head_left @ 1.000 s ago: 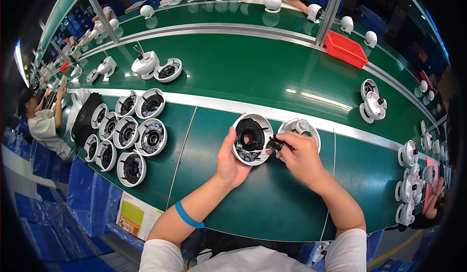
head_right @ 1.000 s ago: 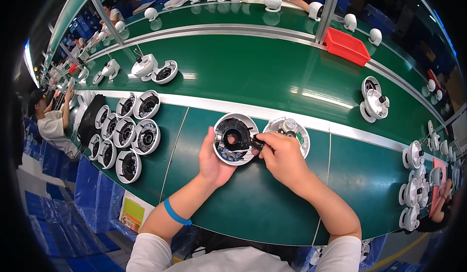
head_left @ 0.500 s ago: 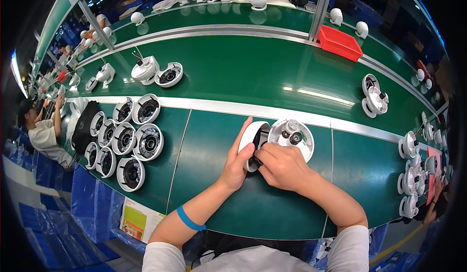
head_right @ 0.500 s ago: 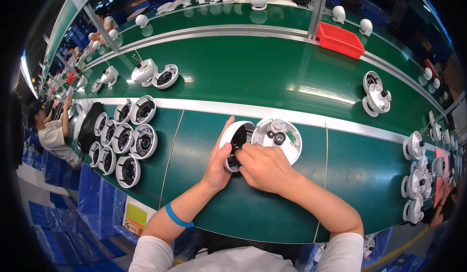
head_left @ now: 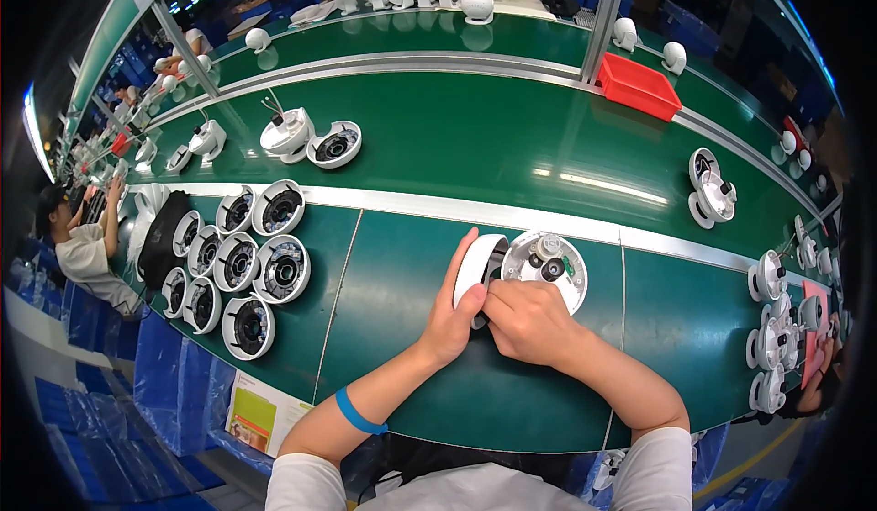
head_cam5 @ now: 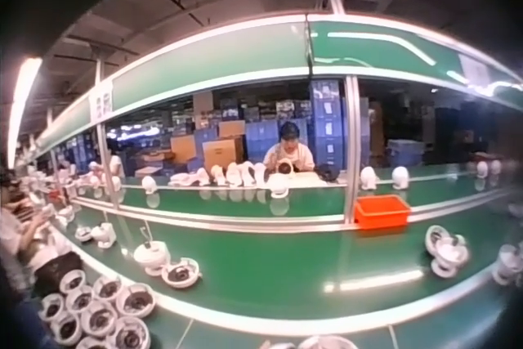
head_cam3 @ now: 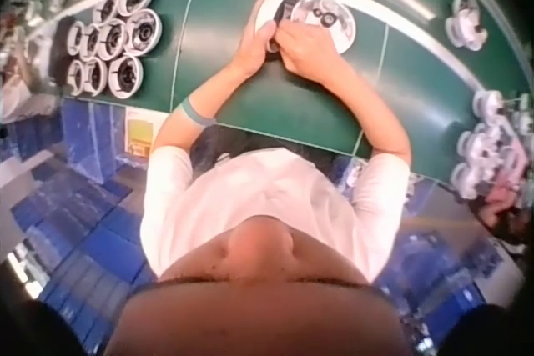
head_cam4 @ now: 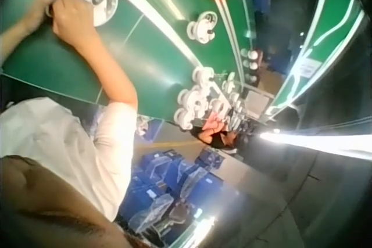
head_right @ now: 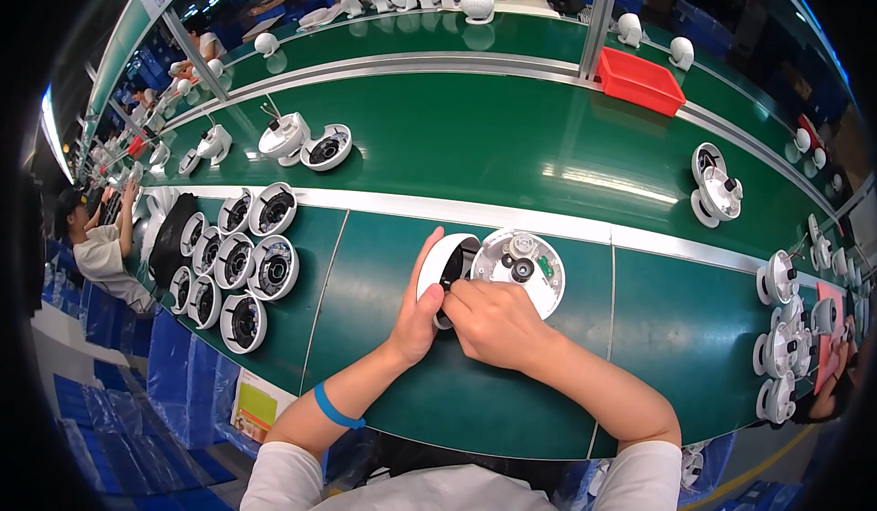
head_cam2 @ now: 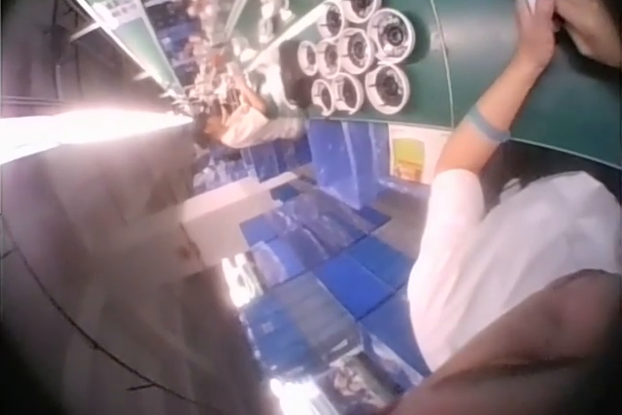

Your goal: Assemble components of a white circular surveillance camera on a factory assembly line, including plugging in wires and securing parts with a screwdriver.

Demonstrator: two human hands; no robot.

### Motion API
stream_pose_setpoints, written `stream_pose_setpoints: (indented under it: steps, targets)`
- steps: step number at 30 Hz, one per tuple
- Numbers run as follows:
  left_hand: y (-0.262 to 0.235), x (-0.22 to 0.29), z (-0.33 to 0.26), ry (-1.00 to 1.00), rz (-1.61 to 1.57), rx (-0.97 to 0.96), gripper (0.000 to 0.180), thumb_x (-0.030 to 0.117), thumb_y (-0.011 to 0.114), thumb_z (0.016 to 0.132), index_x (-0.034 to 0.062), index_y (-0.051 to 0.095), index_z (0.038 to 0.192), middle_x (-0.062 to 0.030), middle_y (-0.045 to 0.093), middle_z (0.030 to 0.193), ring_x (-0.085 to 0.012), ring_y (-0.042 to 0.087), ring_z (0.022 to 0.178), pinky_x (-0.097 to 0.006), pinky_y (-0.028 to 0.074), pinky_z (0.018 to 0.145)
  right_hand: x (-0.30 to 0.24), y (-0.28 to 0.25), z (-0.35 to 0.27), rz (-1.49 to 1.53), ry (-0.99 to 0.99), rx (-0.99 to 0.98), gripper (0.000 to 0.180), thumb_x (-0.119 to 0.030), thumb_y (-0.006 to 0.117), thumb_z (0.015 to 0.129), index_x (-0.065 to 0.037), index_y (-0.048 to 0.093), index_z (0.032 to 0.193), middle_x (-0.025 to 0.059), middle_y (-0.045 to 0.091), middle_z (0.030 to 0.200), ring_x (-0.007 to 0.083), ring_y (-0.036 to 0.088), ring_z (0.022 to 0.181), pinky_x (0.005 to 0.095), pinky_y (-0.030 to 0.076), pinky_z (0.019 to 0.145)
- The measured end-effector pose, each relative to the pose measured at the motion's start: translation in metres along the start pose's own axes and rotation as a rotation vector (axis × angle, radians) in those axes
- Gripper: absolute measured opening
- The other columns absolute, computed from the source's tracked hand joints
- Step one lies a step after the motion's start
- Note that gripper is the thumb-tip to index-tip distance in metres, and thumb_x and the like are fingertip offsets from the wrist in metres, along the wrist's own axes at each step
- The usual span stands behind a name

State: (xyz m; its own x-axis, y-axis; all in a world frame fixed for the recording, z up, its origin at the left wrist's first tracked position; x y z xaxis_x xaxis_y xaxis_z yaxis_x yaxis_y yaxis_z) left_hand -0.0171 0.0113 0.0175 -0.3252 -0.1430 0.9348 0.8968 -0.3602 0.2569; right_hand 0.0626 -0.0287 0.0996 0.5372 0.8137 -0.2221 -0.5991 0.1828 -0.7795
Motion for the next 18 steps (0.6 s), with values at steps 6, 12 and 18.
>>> stream_pose_setpoints:
  steps: [6,12,18]
  targets:
    - [-0.001,-0.008,0.002,-0.131,-0.339,0.180,0.076,0.045,0.046,0.110,0.0044,0.016,0.167,-0.0130,0.044,0.156,-0.0224,0.045,0.142,-0.036,0.034,0.119,-0.015,-0.040,0.003,-0.255,0.107,0.181,0.024,-0.004,0.071,0.070,-0.008,0.070,0.093,0.0037,0.069,0.093,0.0215,0.066,0.065,0.0368,0.050,0.058]
    - [-0.037,-0.033,0.021,-0.260,-0.537,0.418,0.051,0.051,0.045,0.109,0.0067,0.058,0.132,-0.0061,0.067,0.120,-0.0165,0.064,0.113,-0.035,0.051,0.100,0.051,-0.047,-0.014,0.457,0.758,-0.059,0.037,0.005,0.057,0.084,0.001,0.064,0.120,0.0143,0.072,0.113,0.0254,0.076,0.081,0.0365,0.060,0.069]
    - [-0.109,-0.015,0.081,-0.036,0.327,0.496,0.060,0.041,0.069,0.101,-0.0014,0.057,0.142,-0.0185,0.067,0.131,-0.0244,0.067,0.113,-0.035,0.053,0.096,0.094,-0.033,0.003,0.990,0.915,0.260,0.029,0.004,0.056,0.089,0.004,0.063,0.117,0.0137,0.066,0.112,0.0222,0.075,0.087,0.0297,0.060,0.074]
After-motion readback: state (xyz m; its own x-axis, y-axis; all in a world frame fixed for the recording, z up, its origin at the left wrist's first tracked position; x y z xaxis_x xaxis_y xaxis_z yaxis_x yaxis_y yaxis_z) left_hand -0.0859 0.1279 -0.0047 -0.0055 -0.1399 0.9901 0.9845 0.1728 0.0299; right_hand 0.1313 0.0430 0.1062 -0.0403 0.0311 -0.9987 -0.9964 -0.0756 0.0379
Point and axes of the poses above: each hand's wrist, its own z-axis towards the middle knuckle, its own y-axis out of the palm, x = y × z, the point moved 10 cm from there along z, towards the middle knuckle
